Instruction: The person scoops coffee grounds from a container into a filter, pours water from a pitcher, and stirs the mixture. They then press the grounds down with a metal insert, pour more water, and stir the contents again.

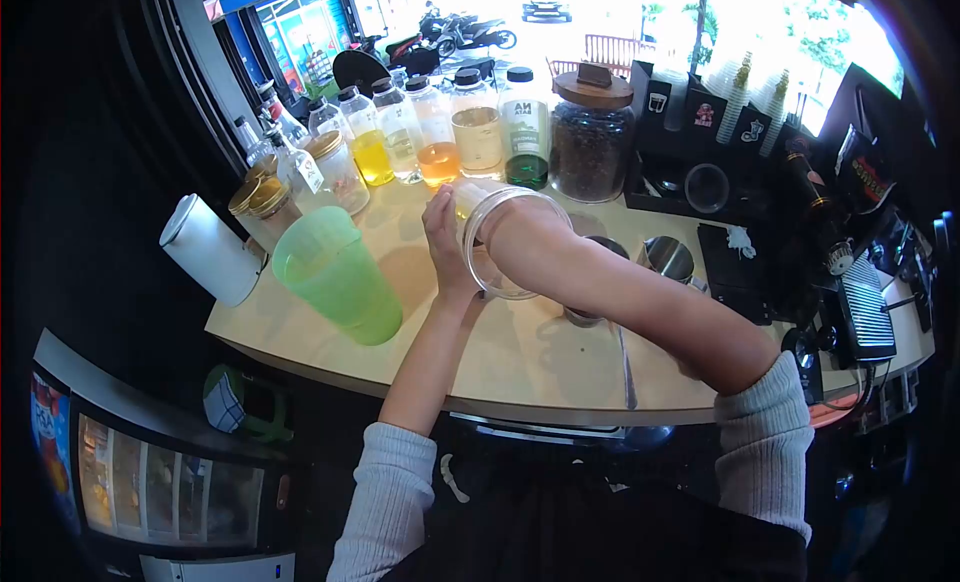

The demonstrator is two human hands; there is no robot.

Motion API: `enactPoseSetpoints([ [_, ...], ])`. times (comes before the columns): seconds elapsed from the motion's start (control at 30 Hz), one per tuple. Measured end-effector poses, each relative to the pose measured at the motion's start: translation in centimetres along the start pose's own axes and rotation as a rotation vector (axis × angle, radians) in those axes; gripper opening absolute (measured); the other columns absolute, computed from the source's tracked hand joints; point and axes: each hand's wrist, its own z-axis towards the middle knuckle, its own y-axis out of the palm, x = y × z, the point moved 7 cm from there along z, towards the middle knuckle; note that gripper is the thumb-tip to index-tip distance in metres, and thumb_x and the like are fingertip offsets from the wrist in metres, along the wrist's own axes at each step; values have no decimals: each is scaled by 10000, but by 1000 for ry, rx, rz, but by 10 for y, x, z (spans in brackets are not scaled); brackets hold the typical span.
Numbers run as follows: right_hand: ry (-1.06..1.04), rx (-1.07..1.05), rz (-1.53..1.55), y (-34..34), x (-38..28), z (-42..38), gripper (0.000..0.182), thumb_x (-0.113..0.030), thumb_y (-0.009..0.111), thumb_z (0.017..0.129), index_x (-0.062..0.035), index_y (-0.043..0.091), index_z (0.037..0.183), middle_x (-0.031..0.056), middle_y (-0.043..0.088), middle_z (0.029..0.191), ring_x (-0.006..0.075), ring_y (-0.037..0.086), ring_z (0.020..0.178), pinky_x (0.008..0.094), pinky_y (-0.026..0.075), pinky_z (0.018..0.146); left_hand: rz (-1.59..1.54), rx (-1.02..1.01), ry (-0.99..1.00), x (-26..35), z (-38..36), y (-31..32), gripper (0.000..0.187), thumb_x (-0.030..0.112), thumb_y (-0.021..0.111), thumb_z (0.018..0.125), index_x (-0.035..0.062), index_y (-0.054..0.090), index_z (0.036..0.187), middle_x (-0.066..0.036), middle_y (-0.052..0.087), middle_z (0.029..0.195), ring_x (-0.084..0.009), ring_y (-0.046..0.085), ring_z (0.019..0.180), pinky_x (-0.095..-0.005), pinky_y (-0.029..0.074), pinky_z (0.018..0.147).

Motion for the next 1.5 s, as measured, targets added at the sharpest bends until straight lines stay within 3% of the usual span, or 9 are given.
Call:
enactPoseSetpoints([
  [0.27, -104, 106, 93, -7, 1, -3, 196, -152, 566, 777, -9, 684, 843, 185, 674, 887, 309, 667, 849, 380, 519, 757, -60, 10, -76, -8, 2, -6, 863, 195, 801, 673, -13, 309, 1350, -148, 379, 1304, -330, 395, 1245, -420, 363, 1055],
  [0.33, -174, 172, 171, -10, 3, -5, 135, -86, 598, 736, 10, 677, 788, 195, 663, 829, 327, 660, 796, 370, 524, 719, 524, -92, 372, 24, 2, 0, 893, 204, 810, 663, -11, 293, 1359, -154, 377, 1305, -330, 395, 1243, -419, 361, 1053],
  [0.47, -172, 236, 301, -28, 13, -15, 268, 27, 579, 701, 76, 667, 950, 272, 643, 881, 378, 648, 802, 403, 515, 770, 538, -58, 317, 20, 4, -3, 926, 211, 837, 629, 12, 295, 1353, -153, 384, 1301, -331, 401, 1233, -422, 359, 1051],
  [0.57, -155, 258, 391, -43, 32, -23, 255, 20, 550, 736, 71, 671, 955, 234, 659, 797, 315, 667, 728, 370, 521, 707, 520, -33, 310, 7, 6, -7, 1024, 222, 897, 559, 63, 265, 1348, -137, 366, 1304, -281, 427, 1202, -386, 376, 1015],
  [0.67, -52, 149, 677, -43, 59, -28, 224, -10, 556, 807, 54, 679, 983, 74, 643, 687, 88, 557, 571, 245, 460, 554, 672, -41, 391, 19, 5, -3, 1044, 203, 903, 543, 61, 262, 1355, -145, 377, 1293, -307, 424, 1203, -406, 379, 1004],
  [0.8, 46, 53, 1041, -29, 89, -37, 220, -13, 546, 862, 53, 669, 1031, 15, 621, 696, 32, 439, 520, 179, 358, 476, 715, -51, 393, 20, 6, -3, 1055, 201, 913, 491, 73, 302, 1342, -147, 409, 1281, -340, 425, 1192, -448, 360, 1008],
  [0.93, 101, 64, 1247, -23, 104, -51, 225, -11, 565, 842, 72, 658, 1028, 44, 631, 719, 46, 466, 547, 194, 405, 511, 678, -55, 367, 20, 5, -3, 1064, 206, 917, 460, 85, 322, 1334, -147, 428, 1280, -353, 425, 1186, -470, 350, 1006],
  [1.0, 150, 73, 1396, -17, 111, -56, 243, 0, 551, 867, 77, 636, 1081, 42, 611, 742, 33, 433, 543, 165, 348, 485, 673, -58, 377, 19, 5, -3, 1063, 204, 917, 460, 87, 324, 1334, -145, 429, 1279, -351, 425, 1187, -467, 350, 1008],
  [1.5, 205, 215, 1265, -23, 139, -126, 213, -30, 541, 878, 64, 645, 1038, 20, 589, 724, 31, 445, 554, 171, 354, 494, 538, 9, 196, -6, 9, -17, 1025, 164, 892, 486, 83, 329, 1339, -134, 393, 1292, -353, 398, 1199, -454, 343, 1028],
])
